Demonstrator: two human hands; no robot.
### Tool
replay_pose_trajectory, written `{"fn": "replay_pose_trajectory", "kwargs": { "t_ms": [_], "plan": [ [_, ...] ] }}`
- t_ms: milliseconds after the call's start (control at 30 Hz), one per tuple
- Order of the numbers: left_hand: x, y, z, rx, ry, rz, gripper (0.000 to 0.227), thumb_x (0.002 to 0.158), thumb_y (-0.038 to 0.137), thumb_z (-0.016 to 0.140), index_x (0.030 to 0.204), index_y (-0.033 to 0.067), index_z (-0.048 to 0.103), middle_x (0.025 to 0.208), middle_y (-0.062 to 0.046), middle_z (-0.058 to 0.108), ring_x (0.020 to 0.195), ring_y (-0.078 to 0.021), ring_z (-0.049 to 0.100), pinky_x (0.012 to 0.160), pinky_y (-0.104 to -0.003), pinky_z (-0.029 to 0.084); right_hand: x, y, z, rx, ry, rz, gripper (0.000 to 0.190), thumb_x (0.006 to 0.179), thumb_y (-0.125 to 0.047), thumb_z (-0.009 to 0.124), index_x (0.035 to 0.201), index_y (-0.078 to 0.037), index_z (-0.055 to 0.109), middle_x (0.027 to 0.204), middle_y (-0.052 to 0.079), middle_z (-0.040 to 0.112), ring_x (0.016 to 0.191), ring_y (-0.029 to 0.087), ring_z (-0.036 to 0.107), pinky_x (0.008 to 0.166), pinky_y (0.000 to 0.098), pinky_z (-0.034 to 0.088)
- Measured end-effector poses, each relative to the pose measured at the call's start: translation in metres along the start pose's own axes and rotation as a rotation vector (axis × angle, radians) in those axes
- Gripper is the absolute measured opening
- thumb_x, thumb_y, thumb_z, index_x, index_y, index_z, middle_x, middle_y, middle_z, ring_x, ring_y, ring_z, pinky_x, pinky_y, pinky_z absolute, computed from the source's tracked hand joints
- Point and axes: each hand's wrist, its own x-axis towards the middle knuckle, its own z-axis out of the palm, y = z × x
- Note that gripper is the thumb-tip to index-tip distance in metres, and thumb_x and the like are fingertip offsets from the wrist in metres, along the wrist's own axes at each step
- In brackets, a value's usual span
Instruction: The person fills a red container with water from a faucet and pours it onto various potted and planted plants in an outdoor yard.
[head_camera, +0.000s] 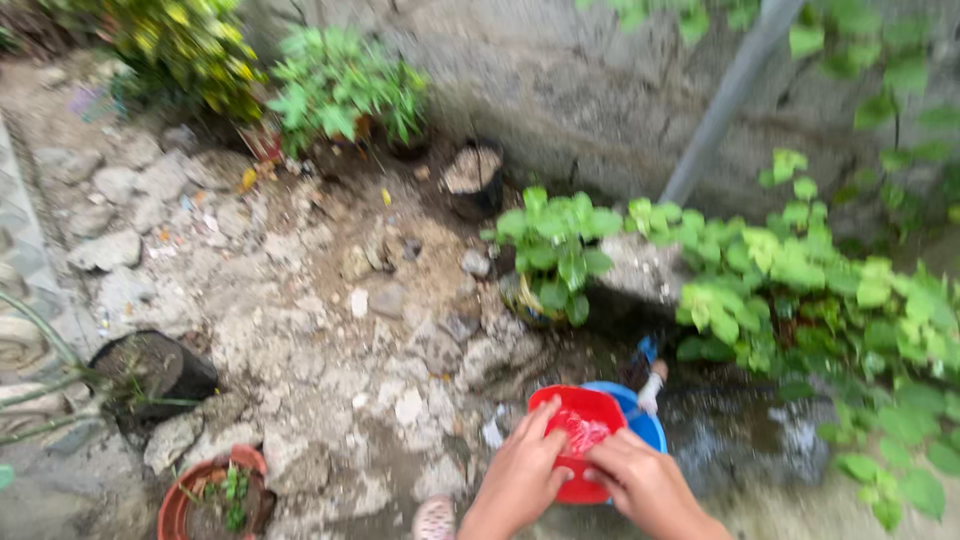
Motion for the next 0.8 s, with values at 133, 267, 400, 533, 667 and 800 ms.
{"fn": "replay_pose_trajectory", "kwargs": {
  "t_ms": [133, 267, 400, 533, 667, 800],
  "plan": [
    [-0.012, -0.017, -0.102, 0.094, 0.160, 0.111, 0.029, 0.082, 0.019, 0.079, 0.101, 0.0034, 0.064, 0.110, -0.013, 0.069, 0.113, -0.0349, 0.063, 0.094, -0.047, 0.049, 0.103, -0.065, -0.024, -0.069, -0.095, -0.174, 0.022, 0.074, -0.010, 0.081, 0.092, -0.010, 0.070, 0.082, 0.006, 0.069, 0.086, 0.029, 0.067, 0.069, 0.0410, 0.056],
    [0.006, -0.056, -0.227, 0.162, 0.232, 0.126, 0.026, 0.082, 0.022, 0.080, 0.095, 0.0064, 0.064, 0.098, -0.013, 0.069, 0.098, -0.0348, 0.064, 0.079, -0.047, 0.053, 0.215, -0.130, -0.024, -0.045, 0.027, -0.334, 0.027, 0.067, -0.005, 0.077, 0.093, -0.012, 0.070, 0.087, 0.007, 0.070, 0.089, 0.029, 0.070, 0.065, 0.0396, 0.059],
    [0.037, -0.093, -0.378, 0.268, 0.285, 0.324, 0.028, 0.079, 0.018, 0.077, 0.097, 0.0054, 0.061, 0.096, -0.012, 0.068, 0.100, -0.0346, 0.066, 0.077, -0.047, 0.055, 0.345, -0.197, -0.013, -0.164, 0.179, -0.395, 0.030, 0.069, -0.007, 0.077, 0.098, -0.011, 0.072, 0.093, 0.007, 0.073, 0.095, 0.031, 0.070, 0.068, 0.0407, 0.058],
    [0.086, -0.123, -0.496, 0.400, 0.275, 0.362, 0.026, 0.079, 0.019, 0.077, 0.094, 0.0060, 0.060, 0.094, -0.011, 0.069, 0.095, -0.0344, 0.067, 0.072, -0.048, 0.055, 0.461, -0.233, -0.006, -0.214, 0.262, -0.384, 0.026, 0.074, -0.009, 0.078, 0.099, -0.011, 0.073, 0.090, 0.007, 0.072, 0.091, 0.029, 0.069, 0.073, 0.0404, 0.057],
    [0.144, -0.156, -0.575, 0.504, 0.263, 0.403, 0.025, 0.082, 0.020, 0.077, 0.093, 0.0057, 0.059, 0.094, -0.013, 0.068, 0.094, -0.0335, 0.068, 0.068, -0.047, 0.056, 0.551, -0.235, -0.001, -0.216, 0.317, -0.384, 0.021, 0.080, -0.017, 0.081, 0.098, -0.010, 0.074, 0.085, 0.007, 0.072, 0.087, 0.028, 0.068, 0.074, 0.0394, 0.056],
    [0.206, -0.188, -0.623, 0.477, 0.331, 0.534, 0.021, 0.084, 0.014, 0.074, 0.097, 0.0062, 0.060, 0.093, -0.010, 0.068, 0.097, -0.0304, 0.068, 0.067, -0.044, 0.056, 0.629, -0.209, 0.000, -0.164, 0.390, -0.330, 0.029, 0.085, -0.020, 0.084, 0.109, -0.011, 0.072, 0.113, 0.009, 0.067, 0.108, 0.028, 0.064, 0.088, 0.0391, 0.059]
  ]
}}
